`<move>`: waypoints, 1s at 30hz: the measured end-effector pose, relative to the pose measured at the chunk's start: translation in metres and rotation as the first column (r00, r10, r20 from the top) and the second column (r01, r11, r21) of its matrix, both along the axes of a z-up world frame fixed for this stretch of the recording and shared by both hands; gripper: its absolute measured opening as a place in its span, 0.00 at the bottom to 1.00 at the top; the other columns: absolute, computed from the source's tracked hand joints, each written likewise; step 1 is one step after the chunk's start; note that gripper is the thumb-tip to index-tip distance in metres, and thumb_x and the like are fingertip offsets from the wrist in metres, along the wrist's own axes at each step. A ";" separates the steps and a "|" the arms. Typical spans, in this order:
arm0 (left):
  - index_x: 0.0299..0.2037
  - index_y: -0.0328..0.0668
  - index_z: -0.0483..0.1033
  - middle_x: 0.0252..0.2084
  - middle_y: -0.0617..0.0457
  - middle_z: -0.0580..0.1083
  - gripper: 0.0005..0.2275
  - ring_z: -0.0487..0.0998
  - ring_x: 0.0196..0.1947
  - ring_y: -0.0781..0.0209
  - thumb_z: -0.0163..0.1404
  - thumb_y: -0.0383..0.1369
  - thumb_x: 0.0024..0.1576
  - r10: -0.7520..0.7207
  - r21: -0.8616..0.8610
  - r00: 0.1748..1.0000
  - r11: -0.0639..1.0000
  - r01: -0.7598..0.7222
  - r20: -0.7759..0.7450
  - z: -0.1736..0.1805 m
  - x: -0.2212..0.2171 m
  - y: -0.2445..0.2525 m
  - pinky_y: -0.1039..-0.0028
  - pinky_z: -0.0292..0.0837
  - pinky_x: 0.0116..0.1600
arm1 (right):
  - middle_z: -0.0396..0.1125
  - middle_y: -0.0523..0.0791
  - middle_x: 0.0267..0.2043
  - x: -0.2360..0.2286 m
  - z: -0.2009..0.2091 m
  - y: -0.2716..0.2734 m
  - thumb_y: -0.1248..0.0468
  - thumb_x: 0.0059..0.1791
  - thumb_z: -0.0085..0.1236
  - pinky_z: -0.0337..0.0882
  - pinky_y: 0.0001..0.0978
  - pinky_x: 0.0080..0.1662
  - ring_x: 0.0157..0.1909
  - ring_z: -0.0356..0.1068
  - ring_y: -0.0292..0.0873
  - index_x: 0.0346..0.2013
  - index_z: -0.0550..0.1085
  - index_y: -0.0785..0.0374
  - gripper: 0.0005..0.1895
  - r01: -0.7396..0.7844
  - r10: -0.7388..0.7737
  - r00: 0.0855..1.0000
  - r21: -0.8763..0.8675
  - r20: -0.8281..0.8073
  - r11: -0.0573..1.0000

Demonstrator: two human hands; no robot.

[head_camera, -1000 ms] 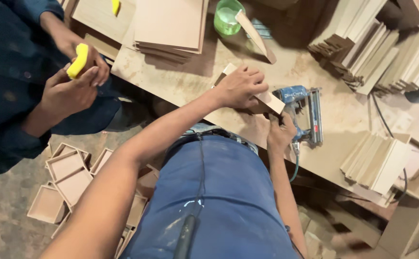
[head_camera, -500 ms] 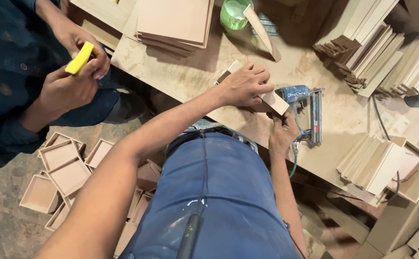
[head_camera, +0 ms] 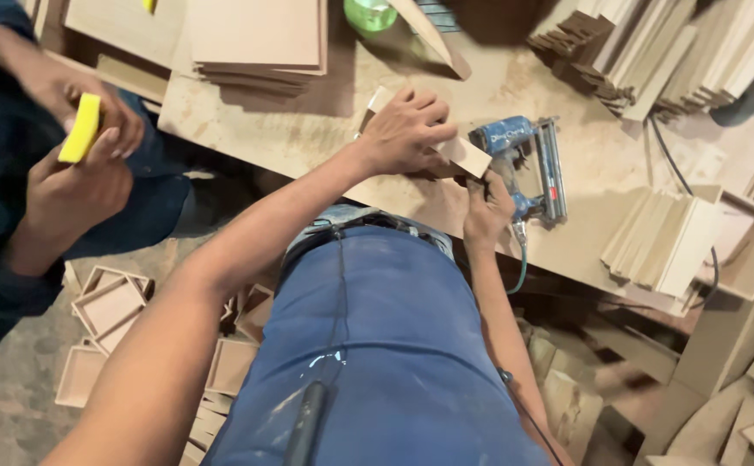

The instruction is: The person assembles small wooden boxes by aligning pre-cut wooden pieces and securing them with a pneumatic nail gun. They repeatedly pick up pieces, position them into a rectangular frame, and fasten the joints before stacking the completed boxes.

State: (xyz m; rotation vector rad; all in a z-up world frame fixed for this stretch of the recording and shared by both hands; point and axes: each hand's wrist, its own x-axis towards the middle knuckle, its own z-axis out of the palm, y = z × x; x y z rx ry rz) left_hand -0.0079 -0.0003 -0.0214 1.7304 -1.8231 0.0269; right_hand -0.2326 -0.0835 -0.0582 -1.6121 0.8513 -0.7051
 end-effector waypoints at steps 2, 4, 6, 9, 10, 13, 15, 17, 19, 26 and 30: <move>0.40 0.47 0.74 0.41 0.54 0.70 0.18 0.71 0.46 0.55 0.64 0.46 0.46 -0.018 0.001 1.000 1.000 0.018 0.000 0.001 0.000 0.000 0.62 0.62 0.49 | 0.73 0.44 0.41 0.000 0.003 0.003 0.71 0.56 0.57 0.74 0.27 0.47 0.43 0.72 0.34 0.47 0.75 0.74 0.07 0.011 -0.011 1.000 -0.013 0.006 1.000; 0.41 0.46 0.75 0.41 0.53 0.71 0.20 0.71 0.46 0.54 0.65 0.46 0.46 -0.026 0.008 1.000 1.000 0.026 -0.017 0.002 0.000 -0.001 0.61 0.62 0.49 | 0.72 0.44 0.41 0.002 0.007 0.003 0.72 0.56 0.57 0.73 0.27 0.47 0.43 0.71 0.34 0.49 0.76 0.74 0.08 0.016 -0.016 1.000 -0.026 0.017 1.000; 0.42 0.46 0.75 0.41 0.53 0.71 0.20 0.71 0.46 0.54 0.65 0.46 0.46 -0.027 0.022 0.999 0.999 0.028 -0.025 0.003 0.002 0.001 0.61 0.62 0.49 | 0.74 0.44 0.40 0.005 0.011 0.005 0.73 0.56 0.57 0.74 0.27 0.46 0.42 0.72 0.34 0.51 0.76 0.72 0.09 0.014 -0.013 1.000 -0.041 0.018 0.999; 0.43 0.47 0.76 0.42 0.55 0.72 0.19 0.71 0.47 0.55 0.66 0.44 0.46 -0.026 0.051 0.999 0.998 0.028 -0.037 0.005 0.002 0.002 0.62 0.62 0.50 | 0.74 0.44 0.40 0.005 0.015 0.006 0.74 0.55 0.57 0.74 0.26 0.46 0.42 0.73 0.34 0.51 0.76 0.71 0.10 -0.001 0.003 1.000 -0.052 0.030 0.999; 0.43 0.47 0.76 0.42 0.55 0.72 0.19 0.71 0.47 0.55 0.67 0.44 0.46 -0.030 0.059 0.999 0.998 0.033 -0.043 0.006 0.002 0.002 0.62 0.62 0.50 | 0.74 0.45 0.40 0.005 0.016 0.005 0.74 0.55 0.57 0.74 0.27 0.46 0.42 0.73 0.34 0.51 0.76 0.71 0.10 -0.008 0.010 0.999 -0.056 0.036 0.998; 0.42 0.47 0.76 0.43 0.56 0.72 0.19 0.71 0.47 0.54 0.67 0.44 0.46 -0.031 0.063 0.999 0.997 0.033 -0.027 0.008 0.002 0.003 0.61 0.62 0.51 | 0.76 0.46 0.40 0.004 0.017 0.002 0.75 0.54 0.58 0.74 0.27 0.45 0.42 0.75 0.35 0.51 0.77 0.71 0.10 -0.013 0.012 1.000 -0.106 -0.009 0.994; 0.43 0.47 0.76 0.43 0.56 0.72 0.19 0.71 0.47 0.54 0.67 0.43 0.46 -0.032 0.063 0.999 0.997 0.033 -0.016 0.008 0.004 0.003 0.61 0.62 0.52 | 0.76 0.47 0.40 0.005 0.016 0.000 0.74 0.54 0.58 0.74 0.26 0.45 0.42 0.75 0.35 0.50 0.77 0.71 0.10 -0.011 0.010 1.000 -0.100 -0.007 0.995; 0.43 0.47 0.77 0.43 0.56 0.72 0.19 0.71 0.47 0.55 0.67 0.43 0.46 -0.031 0.071 0.999 0.997 0.032 -0.025 0.008 0.003 0.004 0.61 0.62 0.52 | 0.76 0.47 0.41 0.004 0.015 0.001 0.74 0.54 0.59 0.74 0.26 0.45 0.42 0.75 0.35 0.50 0.77 0.71 0.10 -0.015 0.014 1.000 -0.094 -0.011 0.995; 0.43 0.47 0.76 0.43 0.56 0.72 0.19 0.70 0.47 0.54 0.67 0.43 0.46 -0.041 0.062 0.999 0.997 0.042 -0.011 0.007 0.002 0.004 0.61 0.63 0.53 | 0.76 0.47 0.42 0.002 0.016 0.002 0.73 0.54 0.60 0.74 0.27 0.46 0.43 0.75 0.36 0.52 0.76 0.71 0.11 -0.027 0.025 0.999 -0.094 -0.021 0.995; 0.40 0.47 0.74 0.42 0.57 0.72 0.19 0.70 0.45 0.56 0.68 0.43 0.46 -0.032 0.090 0.999 0.995 0.034 -0.025 0.006 0.002 0.002 0.61 0.61 0.50 | 0.77 0.46 0.39 0.001 0.017 -0.002 0.72 0.54 0.60 0.72 0.27 0.42 0.39 0.74 0.35 0.49 0.78 0.71 0.09 -0.051 0.044 0.997 -0.117 -0.066 0.992; 0.40 0.47 0.73 0.42 0.57 0.71 0.19 0.71 0.47 0.56 0.67 0.41 0.44 -0.021 0.077 0.999 0.997 0.025 -0.047 0.009 0.003 -0.003 0.62 0.60 0.50 | 0.76 0.46 0.38 0.003 0.016 -0.007 0.72 0.55 0.59 0.72 0.26 0.42 0.39 0.73 0.34 0.47 0.78 0.72 0.08 -0.063 0.058 0.997 -0.100 -0.049 0.993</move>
